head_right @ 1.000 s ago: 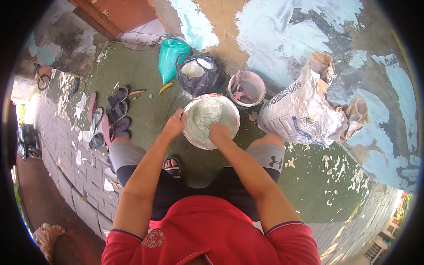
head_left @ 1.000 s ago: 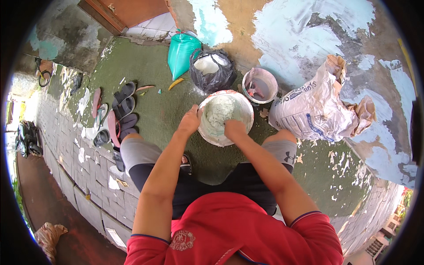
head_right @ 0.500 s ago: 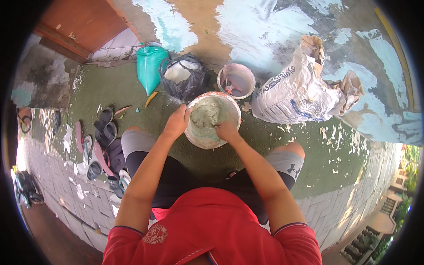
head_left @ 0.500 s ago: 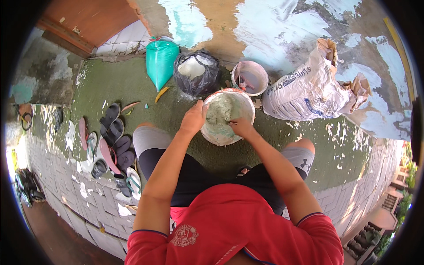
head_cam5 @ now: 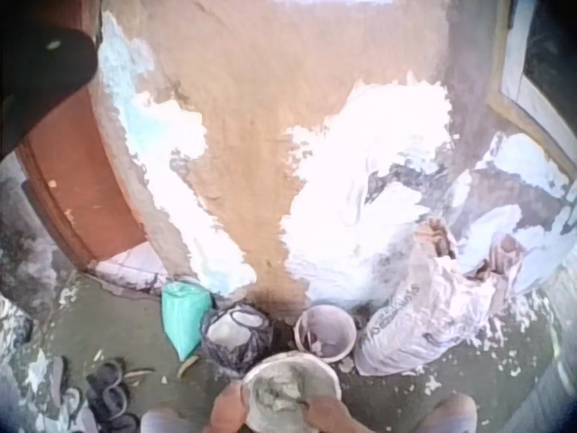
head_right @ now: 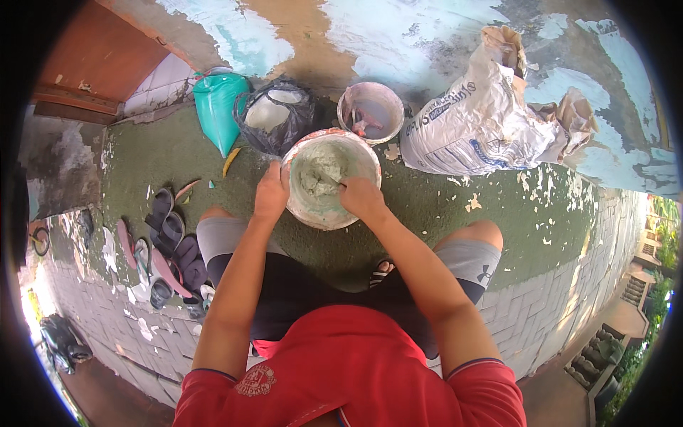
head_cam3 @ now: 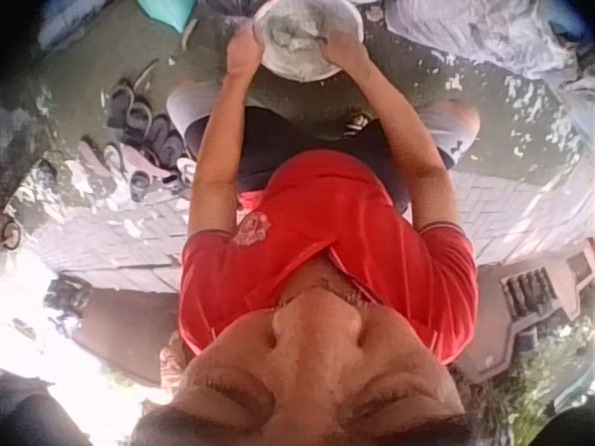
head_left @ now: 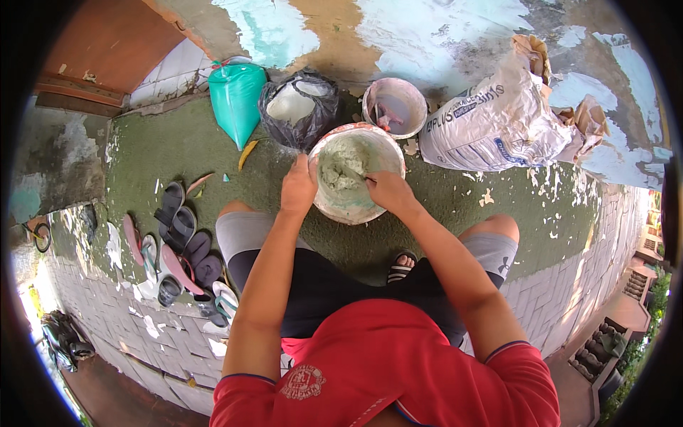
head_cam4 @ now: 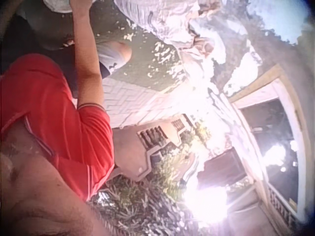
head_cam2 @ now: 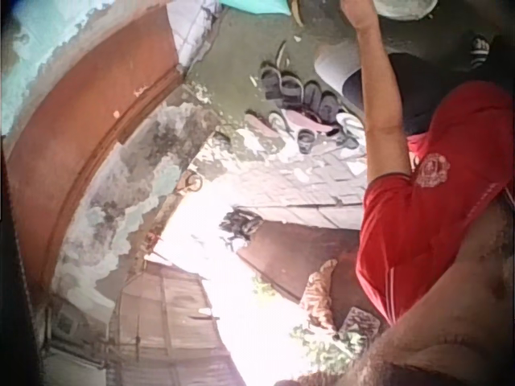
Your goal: The person mixes plaster in a bucket with a putty knife and applies the mixture to a damaged section of a wall.
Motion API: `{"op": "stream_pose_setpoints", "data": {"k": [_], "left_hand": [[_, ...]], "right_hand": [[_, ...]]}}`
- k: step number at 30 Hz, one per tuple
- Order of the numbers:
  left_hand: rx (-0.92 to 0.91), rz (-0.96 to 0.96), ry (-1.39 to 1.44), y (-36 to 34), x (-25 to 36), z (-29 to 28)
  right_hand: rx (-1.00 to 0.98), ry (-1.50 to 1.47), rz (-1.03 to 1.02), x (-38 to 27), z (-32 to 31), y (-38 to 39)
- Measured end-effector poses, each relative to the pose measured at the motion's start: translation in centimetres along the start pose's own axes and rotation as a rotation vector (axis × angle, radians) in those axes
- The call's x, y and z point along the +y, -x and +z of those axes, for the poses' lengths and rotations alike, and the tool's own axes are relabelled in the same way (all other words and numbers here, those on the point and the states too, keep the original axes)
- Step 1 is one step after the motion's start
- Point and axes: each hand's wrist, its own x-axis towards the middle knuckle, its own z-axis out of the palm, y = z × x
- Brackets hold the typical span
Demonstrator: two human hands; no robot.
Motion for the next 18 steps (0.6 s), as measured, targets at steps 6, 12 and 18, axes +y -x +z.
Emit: {"op": "stream_pose_setpoints", "data": {"k": [6, 12, 18], "left_hand": [[-0.001, 0.110, 0.011, 0.4, 0.9, 0.4], [0.073, 0.072, 0.023, 0.6, -0.9, 1.2], [0.054, 0.098, 0.021, -0.2, -0.7, 0.2]], "right_hand": [[-0.148, 0.373, -0.038, -2.9, 3.0, 3.8], [-0.118, 0.162, -0.065, -0.8, -0.8, 1.7], [-0.086, 0.089, 0.063, -2.7, 3.6, 0.2]]}}
